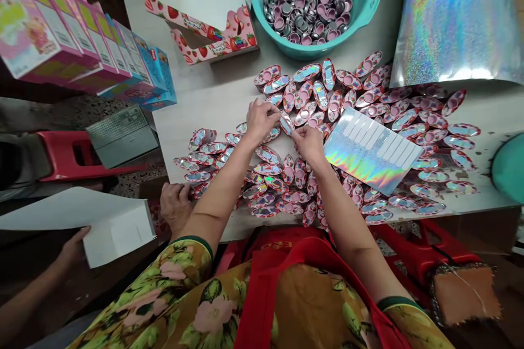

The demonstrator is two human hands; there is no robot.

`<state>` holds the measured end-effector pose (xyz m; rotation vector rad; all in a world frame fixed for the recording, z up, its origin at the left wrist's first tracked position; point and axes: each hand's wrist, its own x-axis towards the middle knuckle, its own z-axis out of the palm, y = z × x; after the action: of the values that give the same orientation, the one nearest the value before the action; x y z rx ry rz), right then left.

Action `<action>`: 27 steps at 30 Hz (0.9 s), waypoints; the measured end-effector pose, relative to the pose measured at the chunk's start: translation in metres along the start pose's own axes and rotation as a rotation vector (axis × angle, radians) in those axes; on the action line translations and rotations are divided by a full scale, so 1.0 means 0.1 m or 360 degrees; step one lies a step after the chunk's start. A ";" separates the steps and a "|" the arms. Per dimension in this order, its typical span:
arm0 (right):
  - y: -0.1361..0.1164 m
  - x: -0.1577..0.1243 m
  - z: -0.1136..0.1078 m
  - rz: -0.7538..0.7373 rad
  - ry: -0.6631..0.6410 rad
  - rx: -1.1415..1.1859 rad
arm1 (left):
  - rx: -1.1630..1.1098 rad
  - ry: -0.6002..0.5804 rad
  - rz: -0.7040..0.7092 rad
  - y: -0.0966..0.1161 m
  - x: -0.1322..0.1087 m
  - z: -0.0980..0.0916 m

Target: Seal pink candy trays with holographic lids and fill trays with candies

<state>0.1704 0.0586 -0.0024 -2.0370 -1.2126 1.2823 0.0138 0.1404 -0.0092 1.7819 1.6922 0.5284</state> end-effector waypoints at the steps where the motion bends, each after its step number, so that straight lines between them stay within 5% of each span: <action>1: -0.03 0.04 0.00 0.0005 0.0005 -0.0080 | 0.0036 -0.0008 0.0006 0.00 0.05 0.03; 9: -0.22 0.23 0.02 0.0222 -0.0008 -0.0606 | 0.0207 0.0005 0.0060 0.01 0.08 0.16; 17: -0.21 0.34 -0.08 0.0234 -0.0087 -0.0713 | 0.0174 0.0008 -0.0234 0.10 0.11 0.04; 20: -0.20 0.18 -0.07 0.0151 -0.0041 -0.0746 | 0.0303 -0.0086 -0.0228 0.12 0.10 0.01; 23: -0.07 -0.12 -0.16 -0.0174 0.0080 -0.0684 | 0.0450 -0.0049 -0.0130 0.20 -0.01 -0.02; 25: 0.18 -0.38 -0.36 -0.0358 0.0272 -0.0556 | 0.0495 0.0061 -0.0010 0.33 -0.12 0.03; 27: 0.57 -0.63 -0.67 -0.0278 0.0643 -0.0415 | 0.0468 0.0097 0.0119 0.53 -0.23 0.17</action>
<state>0.2431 -0.0186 0.0183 -2.1721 -1.3740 0.6161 0.0626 0.1160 0.0170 2.0614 1.8263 0.3837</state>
